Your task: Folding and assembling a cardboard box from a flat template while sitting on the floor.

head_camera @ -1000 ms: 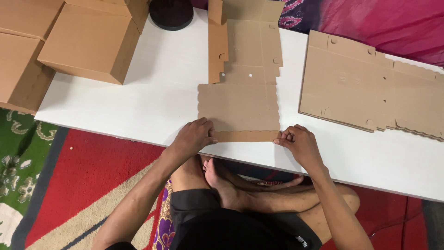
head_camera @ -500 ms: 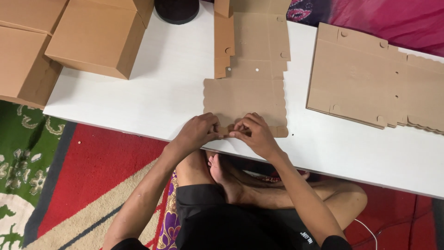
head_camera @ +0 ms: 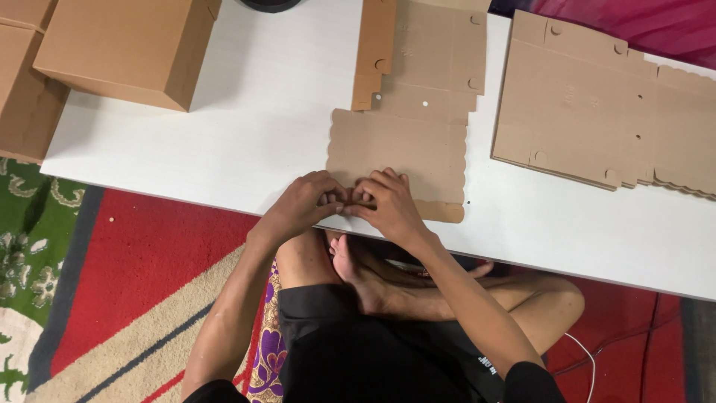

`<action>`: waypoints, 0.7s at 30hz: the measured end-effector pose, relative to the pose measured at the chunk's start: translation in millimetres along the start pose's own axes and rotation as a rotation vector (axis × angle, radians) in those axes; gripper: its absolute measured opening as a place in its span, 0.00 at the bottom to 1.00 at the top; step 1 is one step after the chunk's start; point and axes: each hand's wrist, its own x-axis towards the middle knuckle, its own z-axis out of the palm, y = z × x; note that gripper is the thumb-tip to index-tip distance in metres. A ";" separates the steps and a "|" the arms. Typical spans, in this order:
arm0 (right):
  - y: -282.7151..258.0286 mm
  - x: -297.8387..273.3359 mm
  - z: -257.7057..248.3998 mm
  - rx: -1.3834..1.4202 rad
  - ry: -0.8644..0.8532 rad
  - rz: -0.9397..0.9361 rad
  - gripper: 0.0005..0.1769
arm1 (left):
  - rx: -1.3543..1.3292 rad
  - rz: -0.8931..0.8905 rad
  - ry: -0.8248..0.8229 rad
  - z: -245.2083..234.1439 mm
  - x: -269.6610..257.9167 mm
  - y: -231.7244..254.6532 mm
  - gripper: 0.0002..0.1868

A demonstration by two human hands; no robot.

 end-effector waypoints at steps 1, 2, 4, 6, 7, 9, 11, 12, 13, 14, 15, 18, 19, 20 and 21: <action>1.9 1.1 2.9 0.003 -0.001 -0.003 0.16 | 0.002 -0.003 0.002 -0.5 2.1 0.6 0.10; 3.5 2.4 5.9 -0.001 -0.015 0.003 0.15 | 0.017 -0.035 -0.023 -1.3 3.9 1.1 0.09; 2.7 7.3 8.2 -0.002 -0.030 -0.004 0.13 | 0.036 -0.072 -0.035 -5.3 9.3 5.3 0.08; -0.4 8.9 6.5 -0.049 -0.127 0.104 0.13 | 0.154 -0.155 -0.152 -7.8 17.5 13.7 0.08; -1.8 11.6 4.8 -0.046 -0.126 0.102 0.13 | 0.157 -0.158 -0.151 -6.1 22.4 14.0 0.08; -4.3 16.8 1.3 -0.194 -0.220 0.177 0.14 | 0.306 -0.210 -0.221 -2.4 32.3 14.8 0.07; -6.8 15.2 -13.1 -0.185 -0.254 0.225 0.16 | 0.338 -0.210 -0.233 4.4 35.6 12.4 0.05; -7.8 15.3 -20.8 -0.179 -0.287 0.276 0.18 | 0.368 -0.207 -0.248 7.3 38.1 11.3 0.04; -5.8 12.5 -27.4 -0.182 -0.286 0.273 0.18 | 0.368 -0.205 -0.243 6.4 39.7 8.9 0.04; -3.5 9.8 -33.9 -0.158 -0.301 0.305 0.20 | 0.389 -0.193 -0.256 5.6 41.6 6.3 0.05; -0.6 6.9 -40.5 -0.135 -0.314 0.338 0.22 | 0.412 -0.179 -0.269 5.2 44.2 3.7 0.06; 7.1 -6.4 -51.2 -0.091 -0.286 0.341 0.19 | 0.366 -0.174 -0.284 0.7 44.1 9.7 0.05; 12.7 -9.8 -55.7 -0.088 -0.283 0.339 0.19 | 0.370 -0.175 -0.284 0.0 43.5 10.2 0.05; 18.4 -13.4 -60.1 -0.078 -0.277 0.362 0.19 | 0.364 -0.180 -0.282 -0.7 42.8 10.6 0.05; 24.5 -17.6 -64.8 -0.070 -0.271 0.386 0.19 | 0.355 -0.185 -0.280 -0.2 42.1 11.0 0.05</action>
